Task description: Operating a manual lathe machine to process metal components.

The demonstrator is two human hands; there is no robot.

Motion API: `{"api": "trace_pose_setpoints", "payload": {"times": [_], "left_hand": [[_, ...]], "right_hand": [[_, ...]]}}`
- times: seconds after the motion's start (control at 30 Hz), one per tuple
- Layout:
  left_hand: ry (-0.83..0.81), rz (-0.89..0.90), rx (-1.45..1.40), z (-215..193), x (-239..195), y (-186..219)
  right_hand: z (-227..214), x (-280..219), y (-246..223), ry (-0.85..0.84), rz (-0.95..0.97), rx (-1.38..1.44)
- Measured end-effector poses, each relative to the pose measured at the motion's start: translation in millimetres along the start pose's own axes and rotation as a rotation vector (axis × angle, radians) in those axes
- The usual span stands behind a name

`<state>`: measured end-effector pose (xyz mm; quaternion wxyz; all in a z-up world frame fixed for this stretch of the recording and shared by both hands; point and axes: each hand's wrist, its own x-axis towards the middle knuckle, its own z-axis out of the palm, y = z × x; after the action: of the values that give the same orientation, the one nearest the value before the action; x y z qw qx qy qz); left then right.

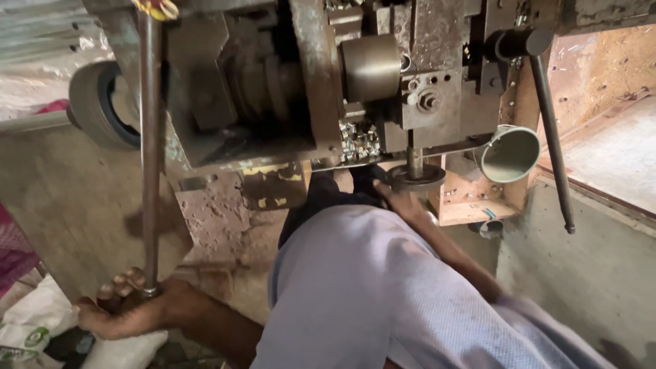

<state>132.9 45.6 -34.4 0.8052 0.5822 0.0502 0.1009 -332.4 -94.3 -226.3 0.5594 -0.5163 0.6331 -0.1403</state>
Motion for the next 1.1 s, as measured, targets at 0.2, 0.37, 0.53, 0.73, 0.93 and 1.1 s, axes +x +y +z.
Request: {"api": "trace_pose_setpoints", "payload": {"times": [0.2,0.37,0.53,0.73,0.93,1.1], "left_hand": [[-0.121,0.002,0.022,-3.4,1.1,-3.5],[-0.055,-0.017,0.038,7.6,-5.5,0.7],[-0.053,-0.021,0.067,-16.6,-21.9,-3.1],[-0.191,0.377,0.588,5.1,-61.1,11.7],[0.062,-0.086,0.123,-15.9,-29.0,-6.1],[0.128,-0.095,0.206,4.4,-33.9,6.6]], "right_hand": [[-66.0,15.4,121.2,-0.05,0.154,-0.005],[-44.7,-7.8,12.0,-0.503,0.46,-0.102],[-48.1,43.7,58.3,-0.663,0.062,-0.461],[-59.7,53.8,77.9,-0.552,-0.389,-0.575],[-10.0,33.4,20.2,-0.616,0.237,-0.374],[-14.0,18.6,-42.4,-0.575,0.402,-0.435]]}}
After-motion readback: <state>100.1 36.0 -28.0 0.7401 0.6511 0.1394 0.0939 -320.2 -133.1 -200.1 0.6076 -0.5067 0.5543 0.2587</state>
